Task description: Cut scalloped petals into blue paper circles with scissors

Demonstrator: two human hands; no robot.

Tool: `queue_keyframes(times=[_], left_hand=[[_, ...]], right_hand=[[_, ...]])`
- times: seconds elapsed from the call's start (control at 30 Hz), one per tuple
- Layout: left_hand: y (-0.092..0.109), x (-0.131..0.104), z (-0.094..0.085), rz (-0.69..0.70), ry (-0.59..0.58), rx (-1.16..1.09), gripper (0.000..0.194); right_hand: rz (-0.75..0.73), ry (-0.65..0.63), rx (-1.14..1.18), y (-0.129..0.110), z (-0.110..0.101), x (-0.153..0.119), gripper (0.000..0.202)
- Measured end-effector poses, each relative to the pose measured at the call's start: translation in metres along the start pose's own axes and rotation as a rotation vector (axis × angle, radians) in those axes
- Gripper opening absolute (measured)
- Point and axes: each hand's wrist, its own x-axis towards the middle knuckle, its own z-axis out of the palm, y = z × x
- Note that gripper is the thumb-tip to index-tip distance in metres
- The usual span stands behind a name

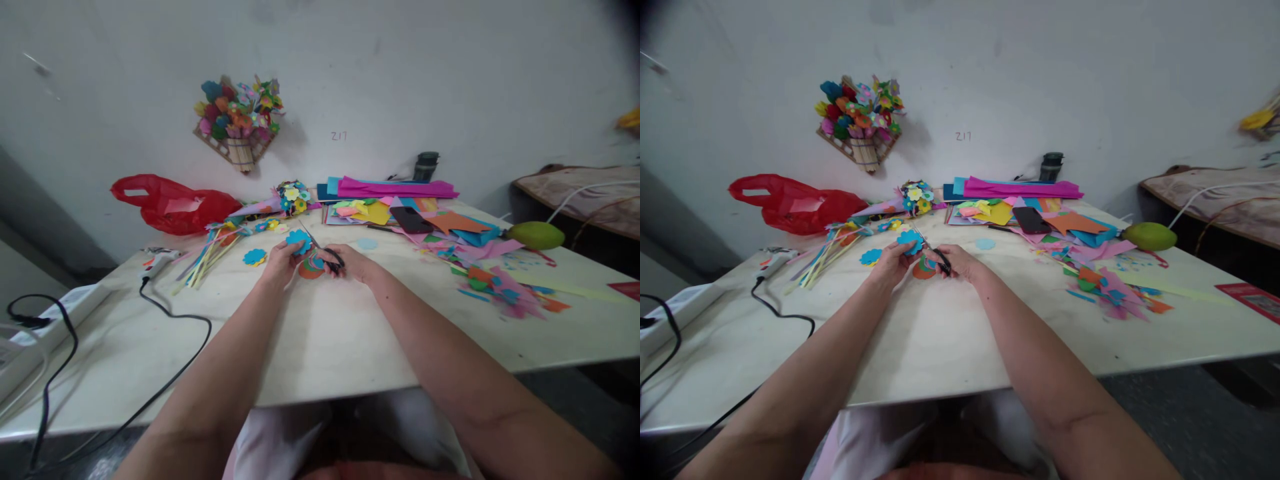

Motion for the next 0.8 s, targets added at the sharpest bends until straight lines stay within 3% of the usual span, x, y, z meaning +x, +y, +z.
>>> queue_keyframes(times=[0.8], left_hand=[[-0.0023, 0.0012, 0.0010, 0.006, 0.068, 0.025, 0.010]], right_hand=[[0.001, 0.011, 0.002, 0.0011, 0.0029, 0.0009, 0.033]])
